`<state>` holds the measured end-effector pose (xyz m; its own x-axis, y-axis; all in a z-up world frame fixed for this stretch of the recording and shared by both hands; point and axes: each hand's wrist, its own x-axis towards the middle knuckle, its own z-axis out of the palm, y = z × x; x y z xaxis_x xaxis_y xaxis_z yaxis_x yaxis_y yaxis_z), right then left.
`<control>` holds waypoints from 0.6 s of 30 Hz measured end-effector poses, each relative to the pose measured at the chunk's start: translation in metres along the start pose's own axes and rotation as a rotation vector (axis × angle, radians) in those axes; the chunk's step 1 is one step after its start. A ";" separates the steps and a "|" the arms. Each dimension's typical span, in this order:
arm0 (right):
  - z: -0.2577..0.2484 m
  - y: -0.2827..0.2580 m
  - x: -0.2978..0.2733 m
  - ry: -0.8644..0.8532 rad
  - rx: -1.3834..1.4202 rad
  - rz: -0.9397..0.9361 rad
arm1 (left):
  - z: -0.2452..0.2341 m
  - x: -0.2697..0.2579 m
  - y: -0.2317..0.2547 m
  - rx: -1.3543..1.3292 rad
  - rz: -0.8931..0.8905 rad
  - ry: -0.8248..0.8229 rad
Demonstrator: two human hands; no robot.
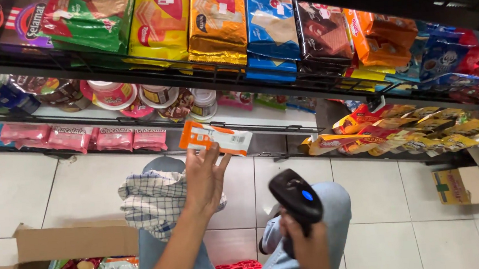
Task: Scanning snack bars and placing them on the shelf in a grocery store.
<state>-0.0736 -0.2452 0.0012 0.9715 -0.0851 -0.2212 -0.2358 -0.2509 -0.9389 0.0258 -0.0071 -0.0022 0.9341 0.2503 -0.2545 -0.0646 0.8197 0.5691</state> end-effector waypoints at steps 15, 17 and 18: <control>0.061 -0.022 0.012 -0.048 0.611 0.055 | 0.002 -0.011 0.003 -0.072 -0.027 -0.007; 0.056 -0.030 0.008 -0.037 0.597 0.063 | 0.007 -0.014 0.007 -0.079 -0.032 -0.010; 0.053 -0.034 0.006 -0.028 0.584 0.072 | 0.010 -0.015 0.008 -0.085 -0.036 -0.011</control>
<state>-0.0581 -0.1860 0.0173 0.9557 -0.0550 -0.2891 -0.2562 0.3279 -0.9093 0.0148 -0.0092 0.0144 0.9402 0.2148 -0.2645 -0.0604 0.8691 0.4910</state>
